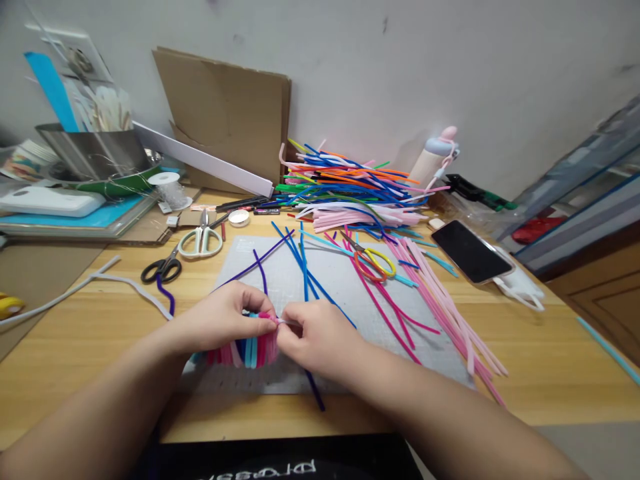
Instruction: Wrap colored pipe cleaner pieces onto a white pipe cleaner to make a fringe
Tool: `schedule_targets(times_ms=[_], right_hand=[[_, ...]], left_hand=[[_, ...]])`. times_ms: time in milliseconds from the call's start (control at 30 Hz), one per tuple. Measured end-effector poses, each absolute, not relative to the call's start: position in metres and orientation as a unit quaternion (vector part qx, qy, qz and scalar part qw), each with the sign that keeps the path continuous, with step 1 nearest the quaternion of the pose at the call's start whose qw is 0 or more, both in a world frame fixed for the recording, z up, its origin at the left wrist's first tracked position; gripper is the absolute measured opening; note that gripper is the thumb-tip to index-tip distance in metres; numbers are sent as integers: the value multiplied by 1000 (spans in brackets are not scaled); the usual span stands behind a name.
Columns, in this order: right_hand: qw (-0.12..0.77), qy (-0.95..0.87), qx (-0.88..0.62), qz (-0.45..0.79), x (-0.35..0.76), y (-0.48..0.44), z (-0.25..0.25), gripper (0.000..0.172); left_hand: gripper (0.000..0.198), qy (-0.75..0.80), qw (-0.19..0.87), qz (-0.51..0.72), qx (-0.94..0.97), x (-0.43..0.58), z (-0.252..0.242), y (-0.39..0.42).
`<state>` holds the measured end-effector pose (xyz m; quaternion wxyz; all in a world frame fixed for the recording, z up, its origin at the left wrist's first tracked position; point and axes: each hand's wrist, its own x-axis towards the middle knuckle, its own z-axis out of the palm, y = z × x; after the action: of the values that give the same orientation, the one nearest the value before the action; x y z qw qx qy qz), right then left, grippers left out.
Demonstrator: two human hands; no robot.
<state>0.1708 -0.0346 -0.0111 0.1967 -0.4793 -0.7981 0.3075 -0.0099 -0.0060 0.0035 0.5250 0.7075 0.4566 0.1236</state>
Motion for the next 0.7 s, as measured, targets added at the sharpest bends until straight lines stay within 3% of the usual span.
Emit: schedule_targets(times_ms=[233, 367, 533, 700], right_hand=[[239, -535, -471, 659, 167, -22, -18, 23], [245, -412, -428, 767, 169, -19, -20, 22], [267, -362, -413, 792, 170, -18, -21, 19], [333, -476, -429, 692, 169, -20, -19, 16]], left_hand=[[26, 493, 475, 122, 718, -13, -5, -7], [30, 497, 475, 116, 717, -14, -9, -7], [30, 510, 482, 115, 703, -13, -7, -7], [25, 499, 499, 149, 693, -13, -1, -5]])
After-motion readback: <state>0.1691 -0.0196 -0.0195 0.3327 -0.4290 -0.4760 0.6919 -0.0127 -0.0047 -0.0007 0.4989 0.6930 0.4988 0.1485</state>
